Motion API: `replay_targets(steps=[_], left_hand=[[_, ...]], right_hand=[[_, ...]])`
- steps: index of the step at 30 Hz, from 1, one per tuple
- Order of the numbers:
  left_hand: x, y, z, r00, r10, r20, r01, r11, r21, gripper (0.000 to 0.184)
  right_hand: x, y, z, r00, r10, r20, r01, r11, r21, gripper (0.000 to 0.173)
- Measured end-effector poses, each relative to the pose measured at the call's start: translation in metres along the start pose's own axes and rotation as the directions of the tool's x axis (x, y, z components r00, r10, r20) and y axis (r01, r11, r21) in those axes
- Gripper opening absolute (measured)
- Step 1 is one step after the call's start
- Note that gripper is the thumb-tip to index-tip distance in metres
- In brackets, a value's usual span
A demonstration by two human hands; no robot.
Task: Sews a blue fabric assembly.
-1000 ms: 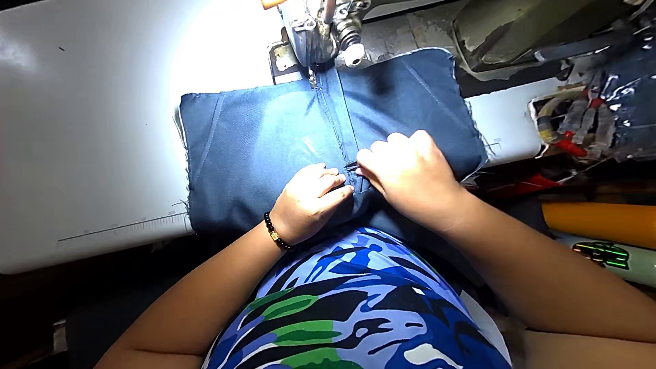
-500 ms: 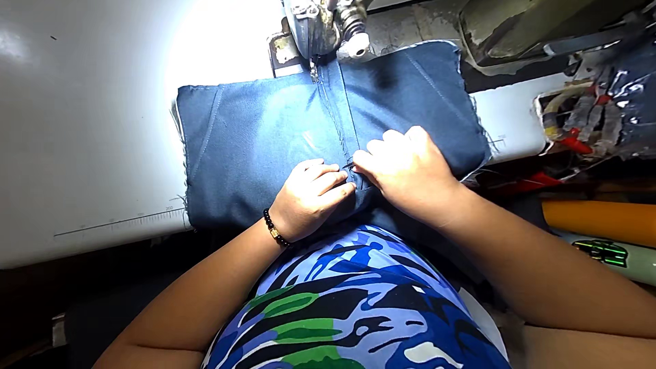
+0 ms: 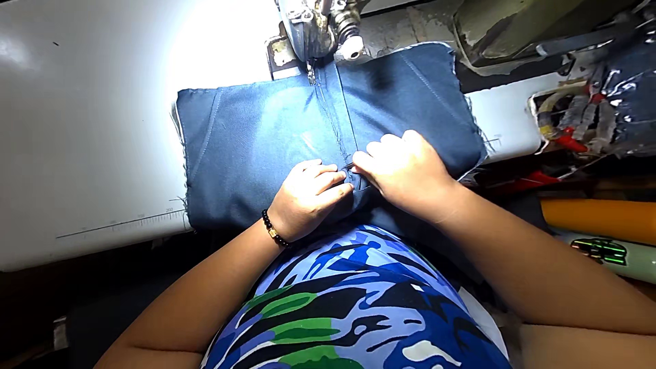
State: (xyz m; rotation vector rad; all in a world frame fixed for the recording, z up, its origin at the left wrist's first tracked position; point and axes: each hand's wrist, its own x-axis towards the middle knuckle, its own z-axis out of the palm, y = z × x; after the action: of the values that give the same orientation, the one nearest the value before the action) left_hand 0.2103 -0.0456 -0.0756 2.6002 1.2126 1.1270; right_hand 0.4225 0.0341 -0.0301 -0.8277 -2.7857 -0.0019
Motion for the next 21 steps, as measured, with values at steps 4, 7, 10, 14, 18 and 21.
replay_targets(steps=[4, 7, 10, 14, 18, 21], left_hand=[[-0.001, 0.0, 0.0, 1.0, 0.001, -0.005, -0.001, 1.0, -0.005, 0.019], [0.0, 0.001, -0.001, 1.0, -0.002, -0.005, 0.002, 1.0, -0.019, 0.019], [0.001, 0.0, 0.0, 1.0, 0.004, 0.0, -0.004, 0.999, -0.036, 0.02], [0.001, 0.0, 0.0, 1.0, 0.0, -0.007, 0.0, 0.999, -0.037, 0.02], [0.001, 0.001, -0.001, 1.0, -0.02, -0.019, 0.019, 0.998, -0.065, 0.018], [0.0, 0.0, -0.002, 0.999, -0.042, -0.016, 0.04, 0.995, -0.089, 0.016]], right_hand=[[-0.022, 0.048, -0.011, 0.98, 0.194, -0.03, -0.191, 0.977, 0.095, 0.034], [-0.054, 0.113, -0.017, 0.905, 0.407, -0.127, -0.407, 0.913, 0.026, 0.033], [-0.074, 0.149, -0.015, 0.766, 0.594, -0.247, -0.625, 0.778, -0.068, 0.032], [-0.046, 0.103, -0.028, 0.767, 0.563, -0.309, -0.577, 0.815, 0.052, 0.039], [0.009, 0.005, 0.002, 0.961, 0.102, -0.257, 0.001, 0.927, 0.375, 0.036], [0.027, -0.004, 0.025, 0.99, 0.03, -0.135, 0.03, 0.909, 0.417, 0.032]])
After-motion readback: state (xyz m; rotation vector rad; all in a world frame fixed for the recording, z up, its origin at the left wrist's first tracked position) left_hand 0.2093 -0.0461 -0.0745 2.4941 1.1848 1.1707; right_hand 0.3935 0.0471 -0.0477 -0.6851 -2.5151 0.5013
